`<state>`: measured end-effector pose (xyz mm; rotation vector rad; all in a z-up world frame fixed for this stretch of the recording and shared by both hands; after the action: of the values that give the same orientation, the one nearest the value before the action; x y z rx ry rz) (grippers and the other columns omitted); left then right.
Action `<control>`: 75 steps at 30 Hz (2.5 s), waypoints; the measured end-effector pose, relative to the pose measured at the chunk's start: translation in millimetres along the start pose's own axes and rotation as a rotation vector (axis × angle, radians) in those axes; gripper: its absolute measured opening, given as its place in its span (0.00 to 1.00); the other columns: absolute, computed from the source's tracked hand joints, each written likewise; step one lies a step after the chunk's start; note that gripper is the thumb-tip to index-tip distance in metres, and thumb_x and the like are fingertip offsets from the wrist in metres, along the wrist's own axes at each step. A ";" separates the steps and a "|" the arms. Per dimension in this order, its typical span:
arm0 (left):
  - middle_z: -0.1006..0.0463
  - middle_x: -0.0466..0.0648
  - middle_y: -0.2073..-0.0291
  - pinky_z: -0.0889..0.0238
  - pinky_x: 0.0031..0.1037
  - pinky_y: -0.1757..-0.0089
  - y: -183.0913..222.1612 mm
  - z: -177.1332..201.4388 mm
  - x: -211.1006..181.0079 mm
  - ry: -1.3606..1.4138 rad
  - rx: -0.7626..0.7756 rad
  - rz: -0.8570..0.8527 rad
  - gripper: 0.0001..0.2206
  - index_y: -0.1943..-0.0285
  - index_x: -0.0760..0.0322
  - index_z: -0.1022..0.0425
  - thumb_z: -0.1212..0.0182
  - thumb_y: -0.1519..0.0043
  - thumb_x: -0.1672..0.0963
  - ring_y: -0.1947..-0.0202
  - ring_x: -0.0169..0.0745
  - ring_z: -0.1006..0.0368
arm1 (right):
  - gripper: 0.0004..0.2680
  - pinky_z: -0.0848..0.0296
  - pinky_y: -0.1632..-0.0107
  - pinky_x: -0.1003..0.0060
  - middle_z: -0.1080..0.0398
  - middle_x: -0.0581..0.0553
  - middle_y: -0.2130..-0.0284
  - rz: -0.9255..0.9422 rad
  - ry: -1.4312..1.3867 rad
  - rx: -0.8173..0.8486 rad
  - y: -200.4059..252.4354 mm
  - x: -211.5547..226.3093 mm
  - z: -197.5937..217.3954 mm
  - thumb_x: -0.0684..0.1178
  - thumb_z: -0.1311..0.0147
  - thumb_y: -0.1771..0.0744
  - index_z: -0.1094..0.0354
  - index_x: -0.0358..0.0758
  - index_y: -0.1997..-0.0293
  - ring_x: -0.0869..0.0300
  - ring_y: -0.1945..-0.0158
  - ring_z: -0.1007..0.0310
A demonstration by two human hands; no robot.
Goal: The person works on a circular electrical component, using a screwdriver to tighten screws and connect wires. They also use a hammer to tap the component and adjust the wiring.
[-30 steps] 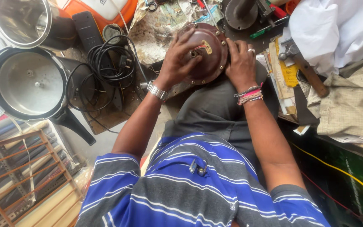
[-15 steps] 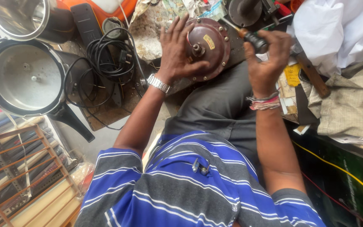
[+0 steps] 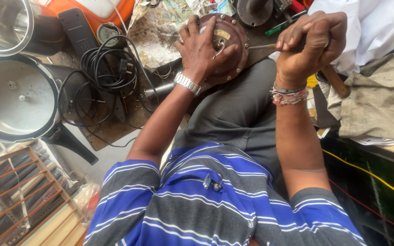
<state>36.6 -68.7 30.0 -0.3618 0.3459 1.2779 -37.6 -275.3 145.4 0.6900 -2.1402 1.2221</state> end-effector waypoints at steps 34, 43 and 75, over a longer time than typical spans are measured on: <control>0.44 0.69 0.33 0.46 0.59 0.49 -4.8 -3.7 -4.4 -0.004 -0.039 -0.030 0.43 0.29 0.49 0.33 0.36 0.50 0.32 0.38 0.72 0.46 | 0.09 0.29 0.63 0.68 0.35 0.44 0.71 -0.031 0.261 0.199 -19.4 -14.4 -10.2 0.53 0.50 0.25 0.39 0.37 0.48 0.61 0.71 0.34; 0.44 0.69 0.32 0.46 0.59 0.49 -4.1 -5.7 -3.4 -0.017 -0.036 -0.028 0.43 0.29 0.50 0.33 0.37 0.49 0.33 0.38 0.72 0.46 | 0.11 0.25 0.58 0.66 0.33 0.44 0.68 -0.099 0.176 0.248 -17.2 -18.3 -17.3 0.56 0.50 0.25 0.38 0.37 0.50 0.61 0.67 0.31; 0.33 0.60 0.48 0.43 0.53 0.59 -28.7 0.0 -5.1 0.005 -0.013 -0.166 0.31 0.41 0.62 0.37 0.37 0.43 0.42 0.50 0.58 0.37 | 0.10 0.47 0.81 0.65 0.40 0.44 0.80 -0.231 -0.071 0.163 -49.9 -69.3 -10.0 0.43 0.43 0.27 0.39 0.31 0.63 0.63 0.86 0.48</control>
<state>63.1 -80.2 34.3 -0.3962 0.3057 1.1174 47.0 -278.4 130.5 1.0340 -1.9658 1.2704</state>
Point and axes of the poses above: each hand's wrist, its own y-axis away from the middle knuckle, its own z-axis out of the back of the hand, x = y × z, the point moved 5 cm from there along -y, towards the middle knuckle
